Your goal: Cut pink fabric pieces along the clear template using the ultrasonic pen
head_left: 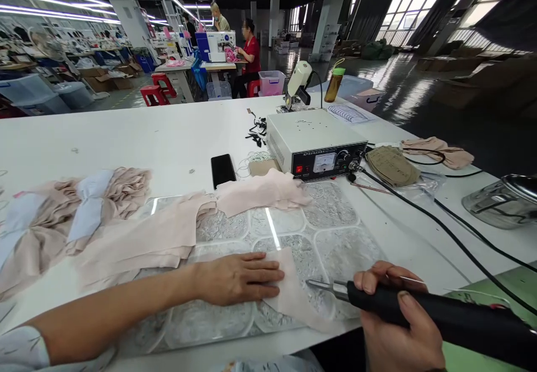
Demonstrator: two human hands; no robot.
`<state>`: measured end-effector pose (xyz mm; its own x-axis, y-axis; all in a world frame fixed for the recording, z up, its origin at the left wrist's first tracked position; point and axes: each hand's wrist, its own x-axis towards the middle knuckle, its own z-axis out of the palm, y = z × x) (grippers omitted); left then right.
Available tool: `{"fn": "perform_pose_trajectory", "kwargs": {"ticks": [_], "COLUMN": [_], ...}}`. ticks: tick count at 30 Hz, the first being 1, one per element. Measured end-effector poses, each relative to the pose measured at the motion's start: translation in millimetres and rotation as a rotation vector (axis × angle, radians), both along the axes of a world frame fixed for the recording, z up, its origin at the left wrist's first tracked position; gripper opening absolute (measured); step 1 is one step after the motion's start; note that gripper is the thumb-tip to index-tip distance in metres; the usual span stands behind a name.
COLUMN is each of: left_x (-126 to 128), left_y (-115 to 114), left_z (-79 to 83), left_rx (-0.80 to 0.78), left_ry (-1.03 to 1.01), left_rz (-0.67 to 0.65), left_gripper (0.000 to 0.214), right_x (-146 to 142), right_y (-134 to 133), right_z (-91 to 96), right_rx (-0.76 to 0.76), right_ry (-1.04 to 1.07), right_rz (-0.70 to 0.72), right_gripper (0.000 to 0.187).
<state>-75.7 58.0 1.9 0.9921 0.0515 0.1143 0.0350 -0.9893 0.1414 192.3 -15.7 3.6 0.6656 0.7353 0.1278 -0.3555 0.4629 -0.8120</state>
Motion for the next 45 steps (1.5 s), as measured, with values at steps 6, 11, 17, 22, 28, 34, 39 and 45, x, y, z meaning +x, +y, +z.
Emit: {"fn": "perform_pose_trajectory", "kwargs": {"ticks": [6,11,17,22,28,34,39,45], "left_x": [-2.2,-2.4,5.9,15.5,21.4,23.1,20.8,18.7], "left_y": [8.7,6.4,12.6,22.7,30.4,32.0,29.6,26.9], "left_z": [3.7,8.4,13.9,10.3,7.7,3.4,0.5,-2.0], "left_rx": [-0.056,-0.12,-0.116,-0.063,-0.068,-0.076,-0.078,-0.093], "left_ry": [-0.028,-0.02,-0.079,-0.078,-0.028,-0.009,0.0,-0.011], "left_rz": [0.017,0.028,0.064,0.074,0.027,0.033,0.058,0.084], "left_gripper": [0.032,0.032,0.027,0.024,0.014,0.011,0.011,0.009], "right_x": [-7.8,-18.4,-26.3,-30.6,-33.3,-35.1,-32.1,-29.9], "right_y": [-6.6,3.5,18.4,25.2,29.3,32.4,32.0,31.0], "right_z": [1.1,0.0,0.3,-1.8,-0.5,0.9,1.5,2.6], "right_rx": [0.0,0.027,0.048,0.033,0.012,0.017,0.023,0.007], "right_ry": [0.044,0.047,0.062,0.053,0.038,0.021,-0.002,-0.021], "right_rz": [0.063,0.059,0.043,0.047,0.082,0.099,0.109,0.103], "right_gripper": [0.015,0.014,0.011,0.011,0.01,0.01,0.011,0.011]}}
